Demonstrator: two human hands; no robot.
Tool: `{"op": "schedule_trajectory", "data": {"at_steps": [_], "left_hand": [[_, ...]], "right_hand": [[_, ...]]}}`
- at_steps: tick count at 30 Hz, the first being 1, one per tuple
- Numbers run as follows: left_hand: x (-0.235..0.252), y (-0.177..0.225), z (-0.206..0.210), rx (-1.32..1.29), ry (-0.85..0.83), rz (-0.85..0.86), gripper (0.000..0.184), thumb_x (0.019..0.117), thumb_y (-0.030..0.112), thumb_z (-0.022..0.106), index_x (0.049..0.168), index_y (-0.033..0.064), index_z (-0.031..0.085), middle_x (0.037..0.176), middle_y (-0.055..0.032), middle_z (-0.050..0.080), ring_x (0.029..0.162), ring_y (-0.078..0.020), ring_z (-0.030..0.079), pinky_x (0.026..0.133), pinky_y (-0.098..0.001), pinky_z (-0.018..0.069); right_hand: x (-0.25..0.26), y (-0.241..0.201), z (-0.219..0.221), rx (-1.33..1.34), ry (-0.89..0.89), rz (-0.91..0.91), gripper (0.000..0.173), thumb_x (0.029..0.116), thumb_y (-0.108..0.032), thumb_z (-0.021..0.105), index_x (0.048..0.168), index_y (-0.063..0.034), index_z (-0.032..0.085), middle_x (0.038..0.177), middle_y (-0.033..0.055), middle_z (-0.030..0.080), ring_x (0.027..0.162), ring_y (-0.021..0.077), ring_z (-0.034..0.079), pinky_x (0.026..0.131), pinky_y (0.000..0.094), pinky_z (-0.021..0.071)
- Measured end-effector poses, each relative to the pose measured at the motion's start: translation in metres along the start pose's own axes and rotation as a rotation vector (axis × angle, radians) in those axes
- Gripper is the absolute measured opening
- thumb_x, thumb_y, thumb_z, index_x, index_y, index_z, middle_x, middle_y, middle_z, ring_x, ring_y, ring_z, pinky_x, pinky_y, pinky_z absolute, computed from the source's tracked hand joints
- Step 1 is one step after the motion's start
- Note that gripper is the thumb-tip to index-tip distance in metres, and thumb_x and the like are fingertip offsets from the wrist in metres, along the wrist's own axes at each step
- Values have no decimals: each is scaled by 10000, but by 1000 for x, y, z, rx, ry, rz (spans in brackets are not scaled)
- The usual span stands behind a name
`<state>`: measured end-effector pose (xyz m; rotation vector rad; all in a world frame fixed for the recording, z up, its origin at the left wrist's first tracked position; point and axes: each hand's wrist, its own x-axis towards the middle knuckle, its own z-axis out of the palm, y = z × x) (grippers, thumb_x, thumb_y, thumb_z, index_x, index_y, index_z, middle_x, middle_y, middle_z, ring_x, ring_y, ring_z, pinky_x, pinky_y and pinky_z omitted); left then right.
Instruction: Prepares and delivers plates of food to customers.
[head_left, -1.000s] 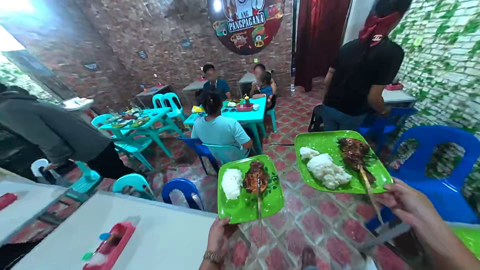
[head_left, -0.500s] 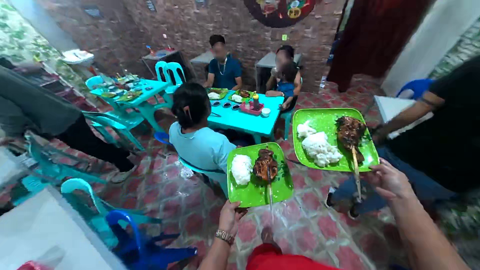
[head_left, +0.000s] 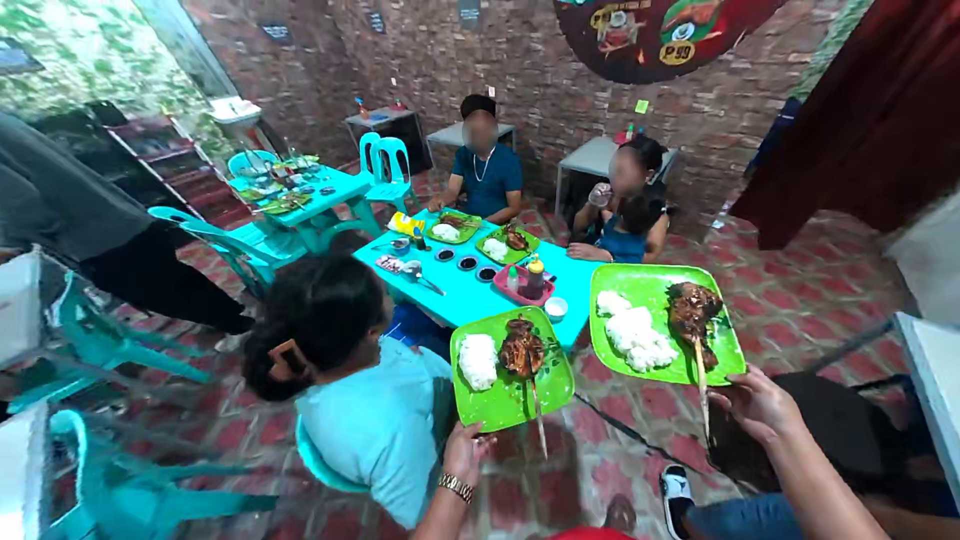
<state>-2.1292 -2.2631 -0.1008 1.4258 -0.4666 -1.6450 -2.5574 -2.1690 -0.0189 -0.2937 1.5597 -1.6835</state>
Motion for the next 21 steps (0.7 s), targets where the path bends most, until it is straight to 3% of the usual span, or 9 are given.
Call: {"op": "schedule_trajectory", "data": {"at_steps": [7, 12, 17, 21], "left_hand": [[63, -9, 68, -66, 223, 61, 366, 1056, 19, 426, 1422, 5, 418, 1044, -197, 635, 753, -222, 656, 666, -369, 570], [94, -25, 96, -138, 391, 47, 379, 1059, 30, 435, 1436, 11, 412, 1050, -209, 632, 767, -233, 652, 680, -379, 567], [132, -34, 103, -121, 479, 23, 391, 1059, 52, 464, 1443, -4, 416, 1075, -225, 637, 799, -252, 660, 714, -407, 573], [178, -33, 99, -130, 498, -40, 428, 1072, 68, 451, 1492, 35, 378, 1136, -246, 627, 825, -254, 656, 724, -392, 563]], "right_hand": [[182, -27, 25, -67, -179, 91, 388, 1007, -19, 374, 1383, -75, 450, 968, 115, 675, 675, 177, 679, 545, 316, 568], [284, -29, 47, -115, -253, 200, 399, 1009, -23, 383, 1393, -103, 456, 973, 114, 662, 678, 184, 671, 547, 327, 565], [350, -17, 70, -169, -260, 242, 409, 1008, -31, 401, 1407, -114, 444, 939, 110, 654, 659, 180, 660, 551, 339, 568], [370, -4, 84, -163, -221, 292, 391, 1013, -33, 398, 1388, -127, 454, 899, 101, 656, 621, 172, 654, 521, 324, 560]]}}
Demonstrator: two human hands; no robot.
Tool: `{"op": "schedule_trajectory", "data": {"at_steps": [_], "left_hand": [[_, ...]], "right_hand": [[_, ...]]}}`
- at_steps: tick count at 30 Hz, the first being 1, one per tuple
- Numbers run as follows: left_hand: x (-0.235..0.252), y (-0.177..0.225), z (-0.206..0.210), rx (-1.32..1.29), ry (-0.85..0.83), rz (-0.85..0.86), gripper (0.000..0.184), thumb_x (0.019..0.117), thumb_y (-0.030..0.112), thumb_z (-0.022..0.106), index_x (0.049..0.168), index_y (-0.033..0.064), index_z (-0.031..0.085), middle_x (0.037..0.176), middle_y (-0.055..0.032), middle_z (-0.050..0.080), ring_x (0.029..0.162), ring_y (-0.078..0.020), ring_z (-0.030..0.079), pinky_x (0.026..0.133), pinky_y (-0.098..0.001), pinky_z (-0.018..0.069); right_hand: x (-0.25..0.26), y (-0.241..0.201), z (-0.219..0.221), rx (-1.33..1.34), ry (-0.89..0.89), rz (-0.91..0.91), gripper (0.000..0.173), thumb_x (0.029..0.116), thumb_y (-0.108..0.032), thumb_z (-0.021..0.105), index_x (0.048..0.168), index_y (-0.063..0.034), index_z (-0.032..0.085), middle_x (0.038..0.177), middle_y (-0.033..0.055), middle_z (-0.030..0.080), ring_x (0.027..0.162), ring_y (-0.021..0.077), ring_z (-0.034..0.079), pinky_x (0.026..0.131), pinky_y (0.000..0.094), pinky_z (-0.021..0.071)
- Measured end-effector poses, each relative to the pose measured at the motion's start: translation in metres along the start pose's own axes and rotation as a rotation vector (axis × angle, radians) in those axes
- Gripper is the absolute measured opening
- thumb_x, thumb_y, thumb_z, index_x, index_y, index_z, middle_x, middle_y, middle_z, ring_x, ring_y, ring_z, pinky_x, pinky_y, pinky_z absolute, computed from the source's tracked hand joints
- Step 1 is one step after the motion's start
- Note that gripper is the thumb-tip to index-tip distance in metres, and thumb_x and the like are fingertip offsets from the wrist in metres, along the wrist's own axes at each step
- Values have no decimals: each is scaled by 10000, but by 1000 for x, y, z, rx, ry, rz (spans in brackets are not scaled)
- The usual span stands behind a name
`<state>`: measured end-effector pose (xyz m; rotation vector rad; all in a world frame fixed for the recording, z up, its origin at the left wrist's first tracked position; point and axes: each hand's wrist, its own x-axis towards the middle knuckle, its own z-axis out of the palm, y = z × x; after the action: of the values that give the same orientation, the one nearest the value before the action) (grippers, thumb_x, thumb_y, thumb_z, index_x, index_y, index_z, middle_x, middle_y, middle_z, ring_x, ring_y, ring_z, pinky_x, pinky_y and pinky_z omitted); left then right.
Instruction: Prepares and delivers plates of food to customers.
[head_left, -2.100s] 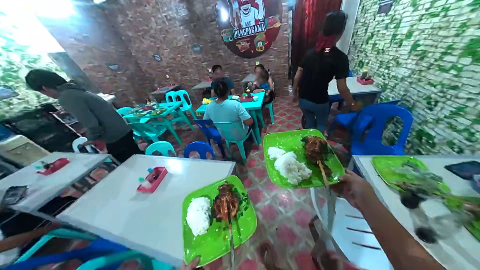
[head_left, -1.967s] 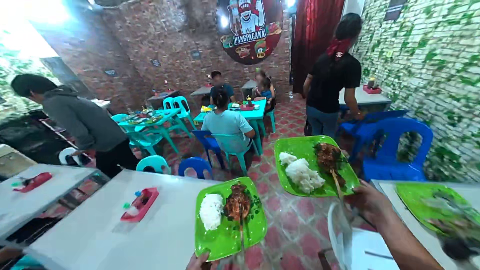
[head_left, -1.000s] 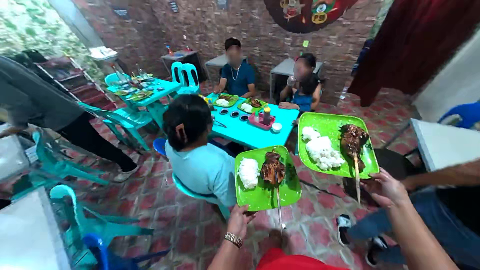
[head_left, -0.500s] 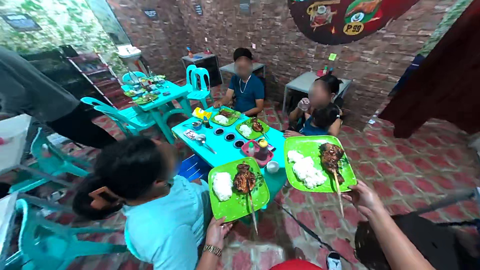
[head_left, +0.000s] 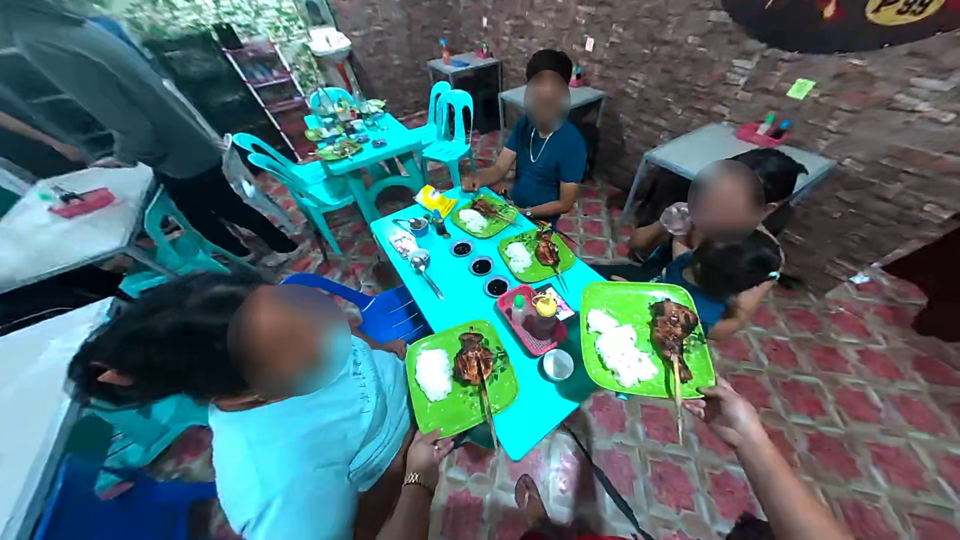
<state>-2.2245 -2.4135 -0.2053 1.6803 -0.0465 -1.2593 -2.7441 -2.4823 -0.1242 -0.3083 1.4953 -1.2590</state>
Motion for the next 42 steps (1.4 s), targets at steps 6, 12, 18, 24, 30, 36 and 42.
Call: {"op": "schedule_trajectory", "data": {"at_steps": [6, 12, 18, 24, 30, 36, 42], "left_hand": [[46, 9, 30, -19, 36, -3, 391, 1052, 46, 458, 1438, 3, 415, 1103, -238, 631, 785, -250, 650, 677, -381, 555], [77, 12, 49, -40, 55, 26, 381, 1030, 26, 464, 1408, -11, 444, 1174, -248, 602, 912, -294, 638, 771, -445, 554], [90, 11, 60, -1, 94, 23, 416, 1036, 45, 478, 1445, -17, 435, 1286, -273, 574, 1018, -345, 641, 841, -493, 557], [87, 17, 76, 4, 142, 21, 339, 1029, 45, 510, 1348, -69, 498, 1171, -253, 613, 925, -297, 657, 797, -433, 574], [90, 16, 93, -124, 216, 8, 395, 1076, 161, 485, 1413, -46, 473, 1320, -265, 568, 1015, -315, 643, 838, -440, 559], [75, 9, 87, -79, 199, 34, 481, 1090, 191, 461, 1535, 32, 371, 1527, -239, 454, 1277, -365, 561, 969, -506, 507], [27, -41, 43, 151, 117, 67, 508, 1107, 189, 436, 1567, 16, 310, 1542, -276, 417, 1315, -405, 520, 1035, -555, 469]], "right_hand": [[27, 12, -2, 21, 1, 23, 366, 1014, -32, 380, 1358, -108, 477, 893, 110, 668, 616, 179, 657, 503, 322, 553], [42, 13, -21, -22, 21, 56, 425, 994, -20, 383, 1394, -120, 482, 974, 117, 679, 695, 193, 679, 539, 342, 558], [57, 4, -30, -70, 47, 73, 386, 997, -17, 390, 1356, -113, 494, 978, 101, 666, 703, 182, 670, 541, 336, 552], [71, -2, -41, -120, 16, 79, 319, 991, -36, 385, 1275, -122, 500, 874, 55, 674, 642, 143, 673, 513, 303, 563], [75, -6, -49, -148, -30, 85, 312, 1006, -35, 367, 1272, -126, 503, 862, 45, 674, 619, 126, 662, 506, 295, 565], [80, -8, -54, -132, -47, 120, 305, 1003, -29, 385, 1258, -107, 533, 857, 73, 695, 608, 147, 672, 485, 294, 554], [92, -6, -57, -135, -62, 143, 303, 999, -21, 389, 1261, -85, 527, 823, 86, 679, 587, 154, 658, 482, 299, 552]]}}
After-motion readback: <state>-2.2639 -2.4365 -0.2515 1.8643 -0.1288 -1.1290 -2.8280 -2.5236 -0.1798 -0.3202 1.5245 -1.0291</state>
